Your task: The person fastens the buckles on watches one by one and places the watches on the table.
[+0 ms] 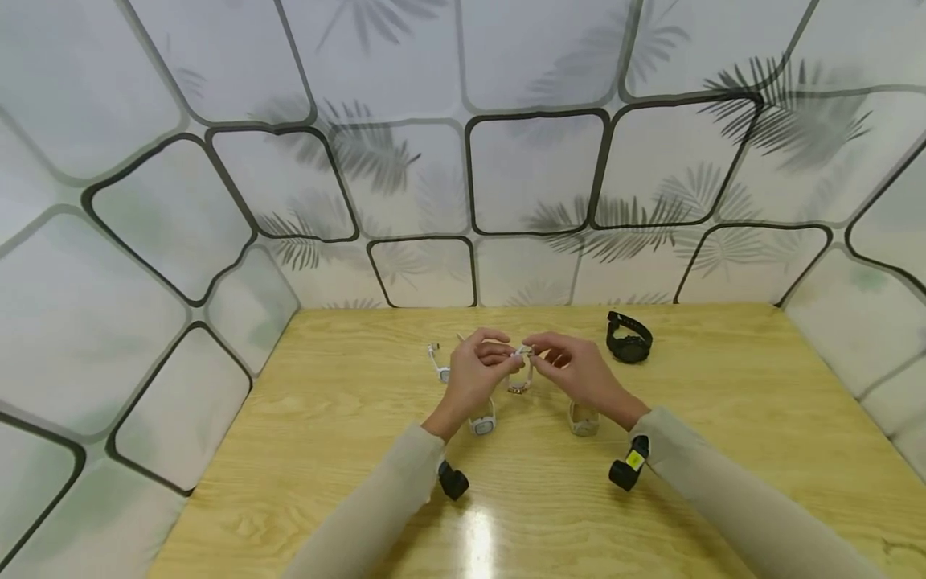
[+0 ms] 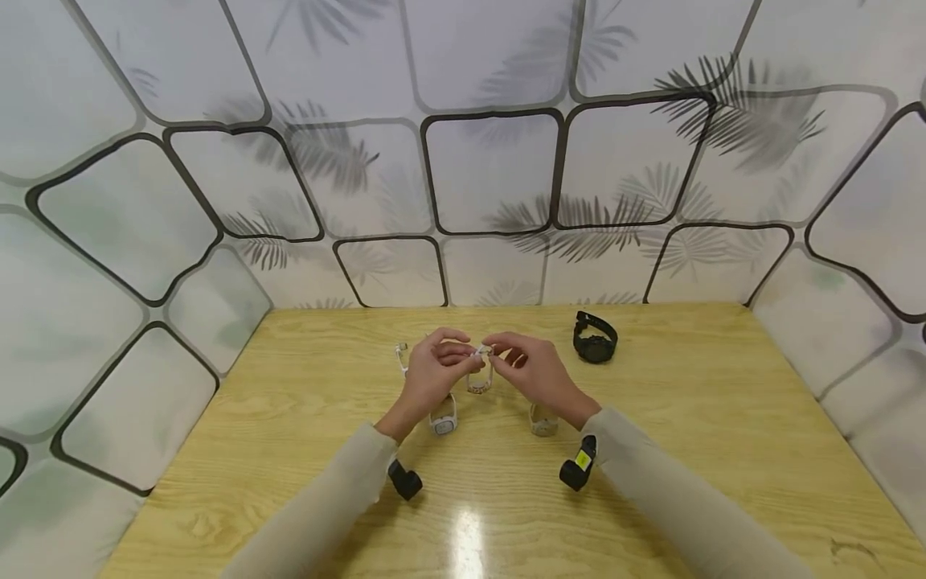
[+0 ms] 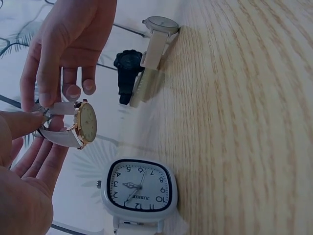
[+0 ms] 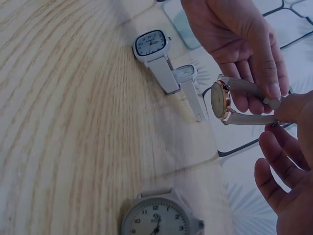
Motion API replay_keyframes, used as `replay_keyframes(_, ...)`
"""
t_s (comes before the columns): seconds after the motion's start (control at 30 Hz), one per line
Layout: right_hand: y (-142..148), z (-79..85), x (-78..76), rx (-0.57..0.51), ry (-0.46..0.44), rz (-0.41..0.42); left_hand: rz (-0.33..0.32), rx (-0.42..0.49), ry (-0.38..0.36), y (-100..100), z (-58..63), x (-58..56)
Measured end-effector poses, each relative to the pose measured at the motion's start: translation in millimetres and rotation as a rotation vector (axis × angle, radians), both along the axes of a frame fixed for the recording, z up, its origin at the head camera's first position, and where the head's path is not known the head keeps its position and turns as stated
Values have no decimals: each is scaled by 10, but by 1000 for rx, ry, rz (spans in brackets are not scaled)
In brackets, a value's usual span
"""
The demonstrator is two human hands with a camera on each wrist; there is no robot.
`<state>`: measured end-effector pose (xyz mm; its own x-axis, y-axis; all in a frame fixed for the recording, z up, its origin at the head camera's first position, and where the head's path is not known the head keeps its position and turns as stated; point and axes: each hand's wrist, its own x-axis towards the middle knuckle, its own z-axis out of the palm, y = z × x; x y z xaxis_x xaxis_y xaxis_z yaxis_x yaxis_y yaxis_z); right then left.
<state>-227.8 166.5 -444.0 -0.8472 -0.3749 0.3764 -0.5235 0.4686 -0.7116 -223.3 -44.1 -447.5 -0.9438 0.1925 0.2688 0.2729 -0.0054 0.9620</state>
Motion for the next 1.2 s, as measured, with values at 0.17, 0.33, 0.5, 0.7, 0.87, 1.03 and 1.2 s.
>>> replay_keyframes(0.17, -18, -18, 18, -5, 4, 20, -17, -5, 8, 6, 10, 1)
replay_keyframes(0.33, -44, -7, -6, -8, 33, -10, -11, 0, 25, 2, 46, -27)
replay_keyframes(0.5, -31, 24, -29, -5, 33, -34, -9, -4, 26, -2, 76, -51)
replay_keyframes(0.7, 0, 27, -48, 25, 38, -9, -14, 3, 9, 7, 79, -67)
replay_keyframes(0.87, 15, 65, -123, 20, 43, 0, -1, 17, 1, 23, 120, -118)
replay_keyframes(1.03, 39, 37, -91, 27, -12, 5, -4, 57, -61, 37, 83, -95)
replay_keyframes(1.2, 105, 4, -60, 34, -75, 50, -8, 105, -97, 60, 55, -93)
